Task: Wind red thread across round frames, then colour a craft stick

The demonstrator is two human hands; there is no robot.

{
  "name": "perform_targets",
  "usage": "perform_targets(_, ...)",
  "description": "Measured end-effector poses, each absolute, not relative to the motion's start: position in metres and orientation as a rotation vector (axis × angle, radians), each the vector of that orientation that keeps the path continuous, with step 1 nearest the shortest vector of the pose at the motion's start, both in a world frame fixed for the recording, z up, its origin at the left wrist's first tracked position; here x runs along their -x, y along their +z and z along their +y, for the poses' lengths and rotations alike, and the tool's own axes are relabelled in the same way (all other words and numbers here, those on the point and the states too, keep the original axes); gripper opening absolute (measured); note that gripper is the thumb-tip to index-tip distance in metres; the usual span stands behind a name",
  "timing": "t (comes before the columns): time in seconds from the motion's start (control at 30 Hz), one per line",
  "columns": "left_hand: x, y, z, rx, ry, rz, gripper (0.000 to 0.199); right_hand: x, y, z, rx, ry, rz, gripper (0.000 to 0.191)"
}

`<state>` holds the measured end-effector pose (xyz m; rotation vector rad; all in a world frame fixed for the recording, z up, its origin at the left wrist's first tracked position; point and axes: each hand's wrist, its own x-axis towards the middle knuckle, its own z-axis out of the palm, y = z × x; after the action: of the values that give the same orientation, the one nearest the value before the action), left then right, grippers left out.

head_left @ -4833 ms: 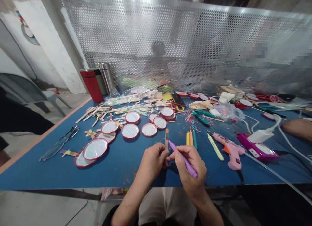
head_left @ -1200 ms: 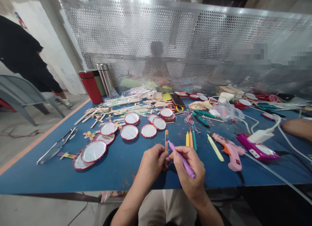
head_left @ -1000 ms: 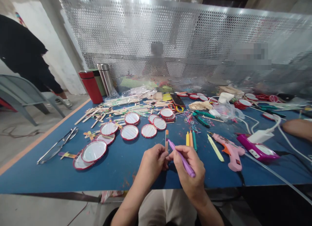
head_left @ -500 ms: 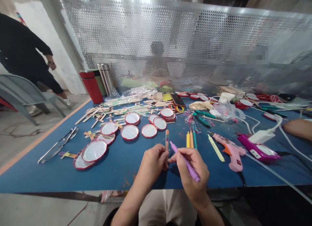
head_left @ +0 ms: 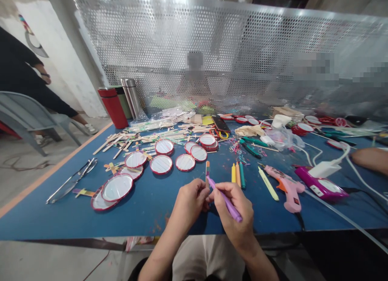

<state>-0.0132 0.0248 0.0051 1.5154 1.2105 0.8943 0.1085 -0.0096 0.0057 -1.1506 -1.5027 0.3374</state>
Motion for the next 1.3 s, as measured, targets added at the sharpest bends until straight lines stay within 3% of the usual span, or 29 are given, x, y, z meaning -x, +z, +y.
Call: perform_targets(1.3, 0.0132, 0.0025, 0.0255, -1.500, 0.893, 1.210, 0.018, -0.1067, 0.0057, -0.0123, 1.140, 0.367, -1.435, 0.005)
